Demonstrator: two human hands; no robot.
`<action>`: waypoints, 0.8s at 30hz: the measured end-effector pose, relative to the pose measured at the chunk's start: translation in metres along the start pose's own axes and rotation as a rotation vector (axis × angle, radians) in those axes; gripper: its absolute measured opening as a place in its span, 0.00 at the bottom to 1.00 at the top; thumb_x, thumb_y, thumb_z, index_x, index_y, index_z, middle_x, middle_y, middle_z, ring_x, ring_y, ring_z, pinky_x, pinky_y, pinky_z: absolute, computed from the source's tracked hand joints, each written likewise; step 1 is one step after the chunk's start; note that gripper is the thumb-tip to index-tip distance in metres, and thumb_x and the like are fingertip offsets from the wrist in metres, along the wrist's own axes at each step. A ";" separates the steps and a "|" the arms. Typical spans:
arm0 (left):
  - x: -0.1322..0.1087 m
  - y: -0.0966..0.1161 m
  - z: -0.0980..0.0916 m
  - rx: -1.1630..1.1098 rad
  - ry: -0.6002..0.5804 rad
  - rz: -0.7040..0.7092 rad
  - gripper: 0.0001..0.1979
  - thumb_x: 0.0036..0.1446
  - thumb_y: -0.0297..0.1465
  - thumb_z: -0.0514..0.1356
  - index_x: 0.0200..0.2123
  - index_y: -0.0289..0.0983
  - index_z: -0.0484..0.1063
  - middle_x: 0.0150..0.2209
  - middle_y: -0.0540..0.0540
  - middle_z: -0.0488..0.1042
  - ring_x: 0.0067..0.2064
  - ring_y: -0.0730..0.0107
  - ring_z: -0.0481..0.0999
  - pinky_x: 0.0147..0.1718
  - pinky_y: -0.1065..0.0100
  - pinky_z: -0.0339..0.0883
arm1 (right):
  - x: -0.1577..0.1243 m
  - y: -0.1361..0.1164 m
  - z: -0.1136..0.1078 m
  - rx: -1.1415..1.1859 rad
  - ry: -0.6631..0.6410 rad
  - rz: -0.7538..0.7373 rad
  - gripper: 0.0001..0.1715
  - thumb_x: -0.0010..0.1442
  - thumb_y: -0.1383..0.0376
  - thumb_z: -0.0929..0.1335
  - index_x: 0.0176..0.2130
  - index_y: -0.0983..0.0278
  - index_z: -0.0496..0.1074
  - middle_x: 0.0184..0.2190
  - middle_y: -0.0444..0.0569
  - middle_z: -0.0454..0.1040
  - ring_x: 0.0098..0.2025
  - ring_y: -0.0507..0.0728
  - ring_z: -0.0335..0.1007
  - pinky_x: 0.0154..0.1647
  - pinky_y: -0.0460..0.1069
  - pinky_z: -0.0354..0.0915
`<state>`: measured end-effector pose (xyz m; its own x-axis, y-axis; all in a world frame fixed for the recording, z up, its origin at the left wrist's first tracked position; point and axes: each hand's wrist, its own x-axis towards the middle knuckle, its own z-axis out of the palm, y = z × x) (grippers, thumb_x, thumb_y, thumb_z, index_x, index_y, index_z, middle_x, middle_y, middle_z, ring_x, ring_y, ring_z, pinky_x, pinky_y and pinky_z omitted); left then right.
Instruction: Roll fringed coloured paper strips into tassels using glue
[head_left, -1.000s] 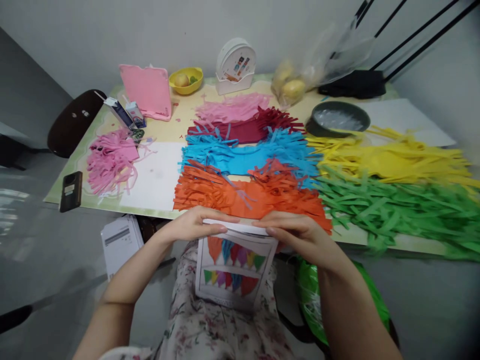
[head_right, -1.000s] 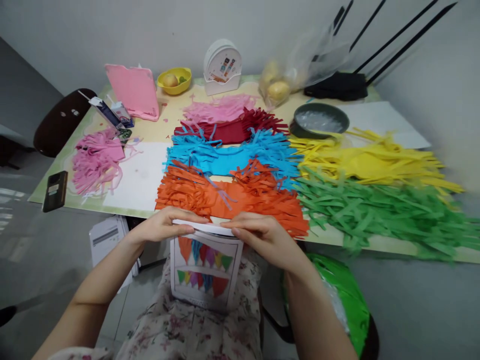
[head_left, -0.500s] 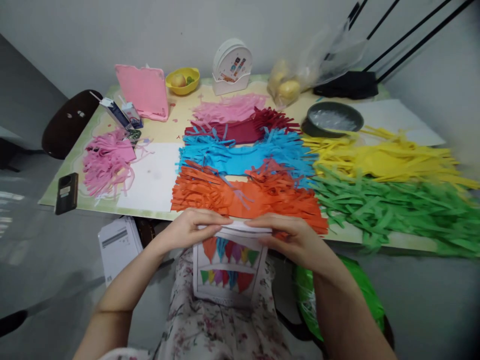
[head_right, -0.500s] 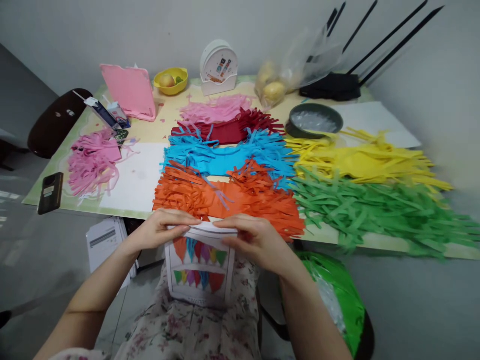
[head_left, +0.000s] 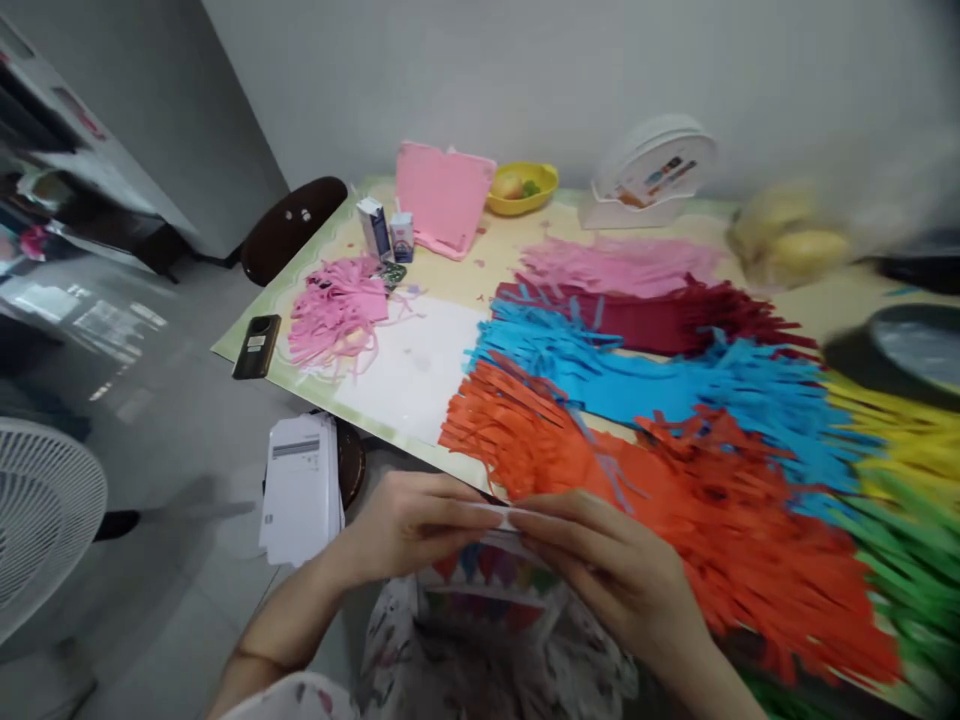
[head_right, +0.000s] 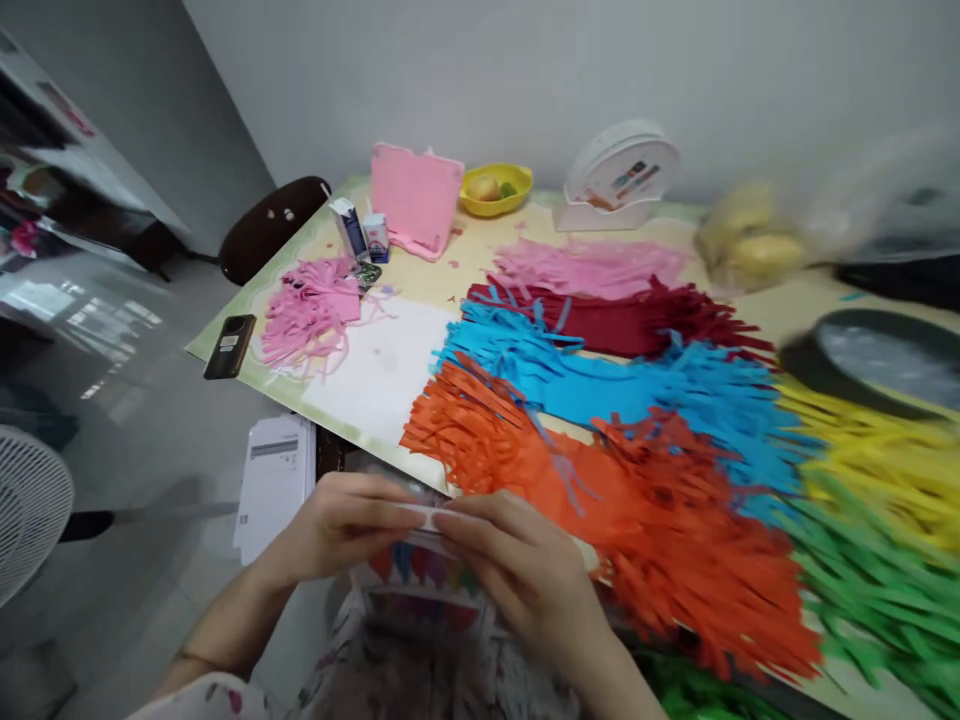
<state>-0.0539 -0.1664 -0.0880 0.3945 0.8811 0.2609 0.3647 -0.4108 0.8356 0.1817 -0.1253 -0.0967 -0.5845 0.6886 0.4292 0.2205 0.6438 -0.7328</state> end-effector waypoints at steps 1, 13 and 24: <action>-0.007 -0.002 -0.006 0.007 0.009 -0.014 0.15 0.60 0.27 0.61 0.50 0.40 0.76 0.45 0.42 0.80 0.44 0.69 0.80 0.43 0.72 0.72 | 0.005 -0.001 0.009 -0.002 -0.010 -0.025 0.18 0.62 0.71 0.67 0.48 0.55 0.76 0.40 0.50 0.80 0.39 0.55 0.77 0.36 0.47 0.73; -0.046 -0.066 -0.069 0.077 -0.037 -0.102 0.11 0.61 0.31 0.61 0.46 0.42 0.79 0.40 0.46 0.81 0.39 0.72 0.79 0.49 0.69 0.68 | 0.063 0.038 0.060 -0.008 -0.029 0.372 0.09 0.65 0.61 0.65 0.39 0.61 0.74 0.38 0.51 0.80 0.41 0.58 0.78 0.42 0.51 0.73; -0.009 -0.135 -0.079 0.014 -0.429 -0.214 0.09 0.61 0.35 0.61 0.41 0.43 0.80 0.38 0.51 0.82 0.41 0.73 0.80 0.66 0.60 0.43 | 0.088 0.085 0.142 -0.091 -0.134 0.342 0.15 0.60 0.71 0.63 0.47 0.62 0.62 0.51 0.57 0.69 0.43 0.58 0.72 0.44 0.56 0.71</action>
<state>-0.1733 -0.1000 -0.1650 0.6207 0.7712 -0.1415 0.4860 -0.2369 0.8412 0.0381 -0.0574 -0.1966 -0.5610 0.8229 0.0903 0.4857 0.4155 -0.7690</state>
